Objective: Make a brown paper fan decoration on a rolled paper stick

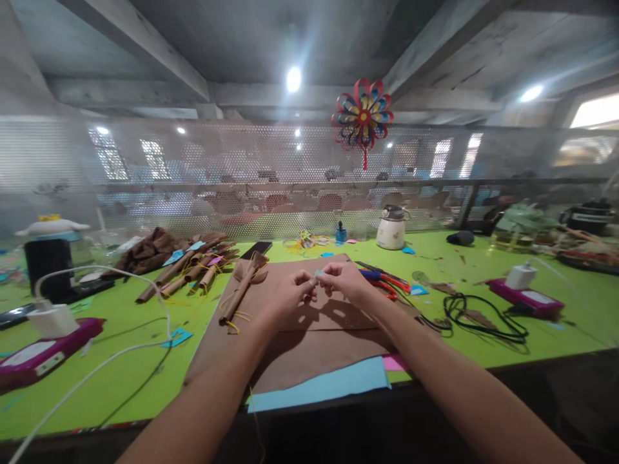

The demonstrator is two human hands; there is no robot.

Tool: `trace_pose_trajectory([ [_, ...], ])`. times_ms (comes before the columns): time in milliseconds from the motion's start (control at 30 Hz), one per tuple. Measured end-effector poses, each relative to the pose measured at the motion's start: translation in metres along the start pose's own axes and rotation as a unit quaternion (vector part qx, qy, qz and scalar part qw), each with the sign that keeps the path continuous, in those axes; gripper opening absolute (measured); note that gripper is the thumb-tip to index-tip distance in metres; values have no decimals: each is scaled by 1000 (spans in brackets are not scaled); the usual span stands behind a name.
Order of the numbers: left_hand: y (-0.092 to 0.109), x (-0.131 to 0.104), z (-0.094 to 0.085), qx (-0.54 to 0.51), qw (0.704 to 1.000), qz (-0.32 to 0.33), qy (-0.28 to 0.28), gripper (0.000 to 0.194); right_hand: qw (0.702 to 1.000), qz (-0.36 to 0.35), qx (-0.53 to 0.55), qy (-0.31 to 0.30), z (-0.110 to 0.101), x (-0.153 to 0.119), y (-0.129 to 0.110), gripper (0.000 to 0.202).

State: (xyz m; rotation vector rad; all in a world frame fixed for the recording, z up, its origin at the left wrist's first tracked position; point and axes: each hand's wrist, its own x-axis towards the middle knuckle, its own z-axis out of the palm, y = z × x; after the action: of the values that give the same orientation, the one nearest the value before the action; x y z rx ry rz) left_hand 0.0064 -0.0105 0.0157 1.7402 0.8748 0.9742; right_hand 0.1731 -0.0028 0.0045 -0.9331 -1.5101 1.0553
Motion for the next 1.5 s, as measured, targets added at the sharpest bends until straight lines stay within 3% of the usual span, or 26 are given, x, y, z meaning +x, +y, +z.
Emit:
trace_pose_trajectory([
  [367,1,0,1,-41,999,-3,19,21,984,64,164,27,-8,0,-10,42],
  [500,-1,1,1,-47,999,3,21,21,989,83,119,11,-7,-1,-10,44],
  [733,3,0,3,-76,997,11,-7,16,997,17,70,-11,-3,-1,-6,42],
  [1033,-3,2,1,-166,985,-21,-48,25,999,13,35,-25,-8,0,-2,41],
  [1500,-9,6,1,-124,991,-40,-10,32,998,-42,-33,32,-1,2,-1,36],
])
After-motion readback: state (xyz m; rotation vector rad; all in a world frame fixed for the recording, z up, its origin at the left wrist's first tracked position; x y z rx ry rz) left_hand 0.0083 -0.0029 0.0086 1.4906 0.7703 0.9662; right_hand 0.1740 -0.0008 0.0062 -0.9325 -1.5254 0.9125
